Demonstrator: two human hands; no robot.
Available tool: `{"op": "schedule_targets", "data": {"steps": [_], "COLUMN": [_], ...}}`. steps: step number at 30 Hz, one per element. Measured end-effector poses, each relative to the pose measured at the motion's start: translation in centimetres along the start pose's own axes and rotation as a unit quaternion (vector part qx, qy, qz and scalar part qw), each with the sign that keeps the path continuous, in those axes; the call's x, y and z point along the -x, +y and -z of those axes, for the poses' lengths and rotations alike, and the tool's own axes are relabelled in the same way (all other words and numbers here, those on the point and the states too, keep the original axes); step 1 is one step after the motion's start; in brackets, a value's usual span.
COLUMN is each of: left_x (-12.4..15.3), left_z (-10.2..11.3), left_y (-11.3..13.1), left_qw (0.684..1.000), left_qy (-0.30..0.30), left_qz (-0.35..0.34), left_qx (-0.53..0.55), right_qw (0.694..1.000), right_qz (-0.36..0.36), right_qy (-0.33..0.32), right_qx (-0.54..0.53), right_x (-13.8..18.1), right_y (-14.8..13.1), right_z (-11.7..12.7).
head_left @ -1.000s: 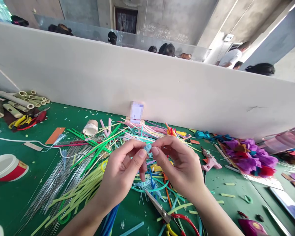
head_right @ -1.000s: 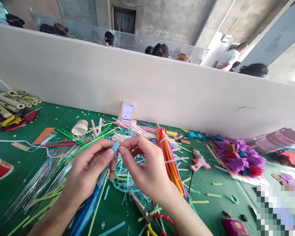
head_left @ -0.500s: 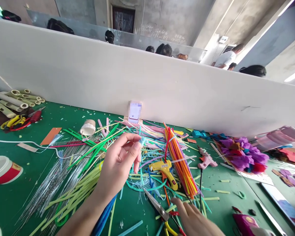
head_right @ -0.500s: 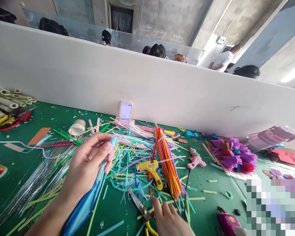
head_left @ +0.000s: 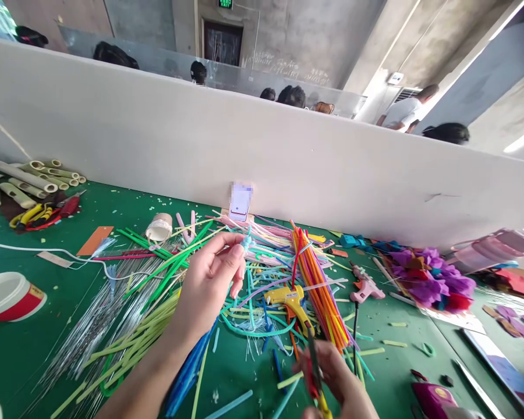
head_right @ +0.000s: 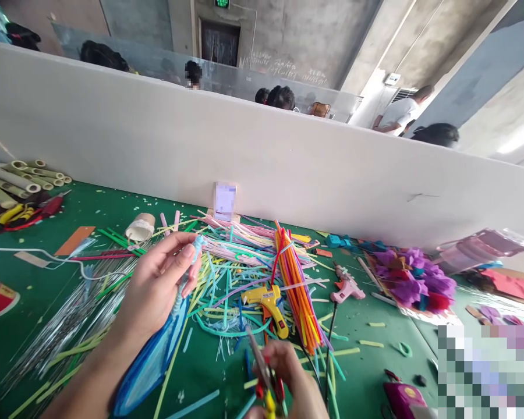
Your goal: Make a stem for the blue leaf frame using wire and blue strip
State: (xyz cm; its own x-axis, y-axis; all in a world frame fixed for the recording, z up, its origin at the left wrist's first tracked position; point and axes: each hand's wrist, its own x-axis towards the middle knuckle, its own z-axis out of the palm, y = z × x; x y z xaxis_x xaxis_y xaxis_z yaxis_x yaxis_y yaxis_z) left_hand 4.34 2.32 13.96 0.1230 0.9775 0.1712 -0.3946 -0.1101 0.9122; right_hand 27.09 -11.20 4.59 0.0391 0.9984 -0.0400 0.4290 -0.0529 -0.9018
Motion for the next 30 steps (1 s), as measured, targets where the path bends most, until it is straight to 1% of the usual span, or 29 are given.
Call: {"op": "schedule_targets", "data": {"steps": [2,4,5,6,7,9,13,17,24,28,30], "left_x": [0.0,-0.1,-0.1,-0.1,-0.1,-0.1,-0.1,-0.1,0.1,0.2,0.3], "left_z": [0.0,0.0,0.1,0.1,0.1,0.0,-0.2,-0.5,-0.5,-0.5,-0.6], "left_y": [0.1,0.2,0.3,0.4,0.4,0.6,0.8,0.8,0.3,0.2,0.1], "left_qw": [1.0,0.999,0.998,0.997,0.995,0.99,0.982,0.973,0.946,0.943,0.942], "left_qy": [0.003,0.013,0.02,0.027,0.034,0.049,0.075,0.09,0.079,0.081,0.088], "left_qz": [-0.008,-0.019,-0.025,-0.031,-0.038,-0.049,-0.059,-0.086,-0.14,-0.136,-0.135], "left_qx": [-0.008,-0.032,-0.05,-0.07,-0.09,-0.123,-0.16,-0.196,-0.283,-0.292,-0.295], "right_qw": [0.999,0.992,0.989,0.988,0.986,0.986,0.987,0.989,0.988,0.988,0.991], "right_qz": [0.04,0.127,0.151,0.153,0.159,0.148,0.147,0.14,0.148,0.132,0.113], "right_qy": [0.011,0.0,0.007,0.016,0.044,0.059,0.059,0.047,0.035,0.03,0.038], "right_qx": [-0.012,-0.006,-0.008,-0.009,-0.02,-0.043,-0.037,-0.027,-0.041,-0.07,-0.063], "right_x": [-2.3,-4.6,-5.6,-6.4,-7.0,-7.7,-8.0,-8.0,-8.4,-8.4,-8.3], "right_y": [-2.8,-5.3,-6.4,-7.4,-8.2,-9.2,-10.3,-10.6,-10.8,-11.2,-11.4], "right_z": [-0.9,-2.0,-2.6,-3.3,-3.9,-5.1,-6.7,-7.4,-7.4,-7.4,-7.5]}}
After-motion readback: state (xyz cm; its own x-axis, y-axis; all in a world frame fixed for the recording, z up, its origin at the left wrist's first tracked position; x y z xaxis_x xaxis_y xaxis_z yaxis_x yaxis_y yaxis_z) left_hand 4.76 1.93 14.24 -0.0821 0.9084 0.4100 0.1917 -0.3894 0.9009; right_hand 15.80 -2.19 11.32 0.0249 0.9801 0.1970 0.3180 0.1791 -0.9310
